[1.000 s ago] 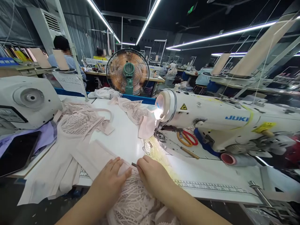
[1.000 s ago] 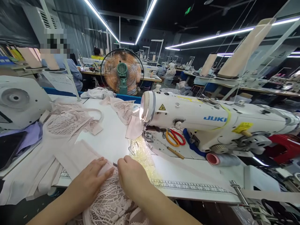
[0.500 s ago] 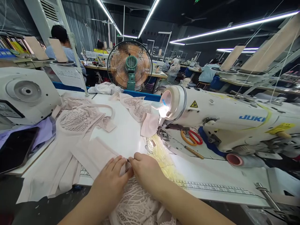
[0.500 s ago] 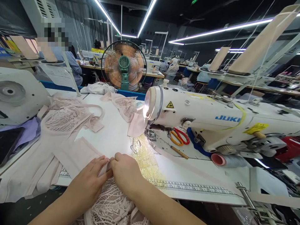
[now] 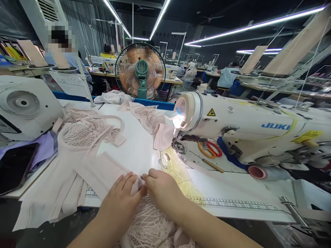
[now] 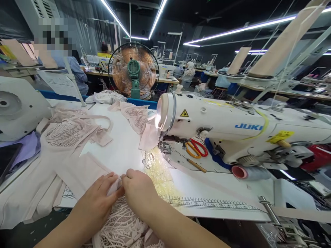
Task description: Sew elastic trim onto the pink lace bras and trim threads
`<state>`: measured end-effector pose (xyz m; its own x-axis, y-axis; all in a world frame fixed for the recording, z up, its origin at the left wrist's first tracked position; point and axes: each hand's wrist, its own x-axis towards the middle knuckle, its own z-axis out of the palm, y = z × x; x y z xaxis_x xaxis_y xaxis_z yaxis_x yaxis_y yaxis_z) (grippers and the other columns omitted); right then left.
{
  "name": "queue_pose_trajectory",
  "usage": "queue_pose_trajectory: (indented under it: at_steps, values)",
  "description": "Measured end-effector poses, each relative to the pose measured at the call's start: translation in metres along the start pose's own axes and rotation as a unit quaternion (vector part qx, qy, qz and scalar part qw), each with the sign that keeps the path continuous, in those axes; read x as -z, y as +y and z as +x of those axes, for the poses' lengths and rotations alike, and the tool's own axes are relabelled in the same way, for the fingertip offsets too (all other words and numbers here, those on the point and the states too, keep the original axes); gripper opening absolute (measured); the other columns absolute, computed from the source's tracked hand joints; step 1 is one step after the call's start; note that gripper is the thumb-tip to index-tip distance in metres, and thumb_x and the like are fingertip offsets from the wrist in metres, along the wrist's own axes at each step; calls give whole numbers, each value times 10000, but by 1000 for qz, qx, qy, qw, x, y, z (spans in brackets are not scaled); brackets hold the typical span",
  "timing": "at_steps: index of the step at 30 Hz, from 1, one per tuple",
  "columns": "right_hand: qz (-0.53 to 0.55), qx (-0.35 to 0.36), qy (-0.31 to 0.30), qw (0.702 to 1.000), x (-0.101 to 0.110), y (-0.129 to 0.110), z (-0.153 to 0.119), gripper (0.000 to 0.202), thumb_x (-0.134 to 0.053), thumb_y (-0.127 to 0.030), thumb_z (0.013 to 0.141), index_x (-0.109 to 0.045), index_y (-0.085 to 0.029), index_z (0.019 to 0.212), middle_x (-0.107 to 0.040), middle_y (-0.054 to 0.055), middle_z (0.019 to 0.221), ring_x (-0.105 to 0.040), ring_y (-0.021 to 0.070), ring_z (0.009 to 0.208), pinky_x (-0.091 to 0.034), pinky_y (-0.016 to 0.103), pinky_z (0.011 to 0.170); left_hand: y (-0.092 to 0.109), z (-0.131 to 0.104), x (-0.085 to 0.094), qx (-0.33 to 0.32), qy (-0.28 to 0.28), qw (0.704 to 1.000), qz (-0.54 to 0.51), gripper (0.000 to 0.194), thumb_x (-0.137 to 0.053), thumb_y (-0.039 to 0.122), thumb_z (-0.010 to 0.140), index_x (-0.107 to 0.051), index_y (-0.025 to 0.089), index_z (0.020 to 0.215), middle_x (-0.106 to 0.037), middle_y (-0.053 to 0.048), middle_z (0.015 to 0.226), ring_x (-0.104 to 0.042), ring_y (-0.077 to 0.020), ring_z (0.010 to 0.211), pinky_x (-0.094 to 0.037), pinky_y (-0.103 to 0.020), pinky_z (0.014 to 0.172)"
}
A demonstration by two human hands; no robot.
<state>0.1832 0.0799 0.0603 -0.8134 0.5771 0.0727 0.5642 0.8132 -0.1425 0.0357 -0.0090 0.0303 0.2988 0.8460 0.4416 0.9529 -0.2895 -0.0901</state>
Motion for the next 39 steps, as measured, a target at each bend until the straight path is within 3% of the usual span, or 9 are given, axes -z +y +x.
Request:
queue_pose_trajectory:
  at_steps: [5,14,22,26,30,33,36,39]
  values:
    - [8,17,-4,1000,-1,0,7,159,-493,-47,728,-587,-175,744,-561,20,719,-494,140,595,-279,267,506,0,1,0,1,-1,1000,2,566,-410,15,695,-578,266,1173,-626,-122,1109,-581,-286,1068,-528,-458,862]
    - [-16,14,5,1000,-5,11,-22,183,-472,-32,767,-578,-181,755,-550,20,700,-499,149,599,-280,275,513,0,1,-1,10,-1,1000,-6,487,-432,51,721,-616,267,1117,-637,-117,1113,-575,-285,1082,-519,-456,871]
    - [-37,-5,-95,995,21,12,-25,169,-527,-5,684,-583,-164,705,-571,43,717,-528,156,602,-277,279,497,0,-1,-2,2,-20,1000,14,507,-426,19,719,-617,262,1121,-626,-142,1135,-565,-311,1091,-504,-462,863]
    - [64,-79,-40,994,29,12,-36,171,-457,-63,792,-511,-189,690,-566,22,718,-527,146,608,-309,258,515,-2,-1,2,3,-61,998,5,489,-481,48,738,-595,275,1156,-609,-136,1176,-555,-317,1097,-483,-459,874]
    - [227,-143,16,963,18,9,-49,244,-287,-263,930,-334,-231,693,-513,-1,657,-488,152,580,-349,253,520,-10,5,13,-18,-105,994,-5,427,-531,81,761,-583,223,1161,-542,-164,1265,-520,-310,1134,-432,-494,930]
    - [290,-104,22,951,6,4,-55,265,-244,-328,937,-285,-242,690,-487,0,661,-473,164,601,-370,269,552,-13,12,22,-43,-126,991,-4,301,-502,91,804,-622,194,1061,-578,-105,1232,-528,-233,1115,-418,-404,969]
    - [326,-65,33,943,0,1,-58,258,-225,-328,936,-292,-243,701,-480,1,670,-464,168,611,-372,276,566,-2,19,26,-30,-156,987,-4,251,-510,37,757,-658,164,914,-669,-64,989,-615,-177,858,-518,-267,773]
    - [318,-70,37,945,2,4,-62,245,-245,-301,928,-299,-240,697,-470,-2,658,-445,166,595,-361,275,555,21,20,22,30,-162,986,6,311,-490,16,755,-637,102,1015,-665,-110,923,-631,-215,805,-544,-297,663]
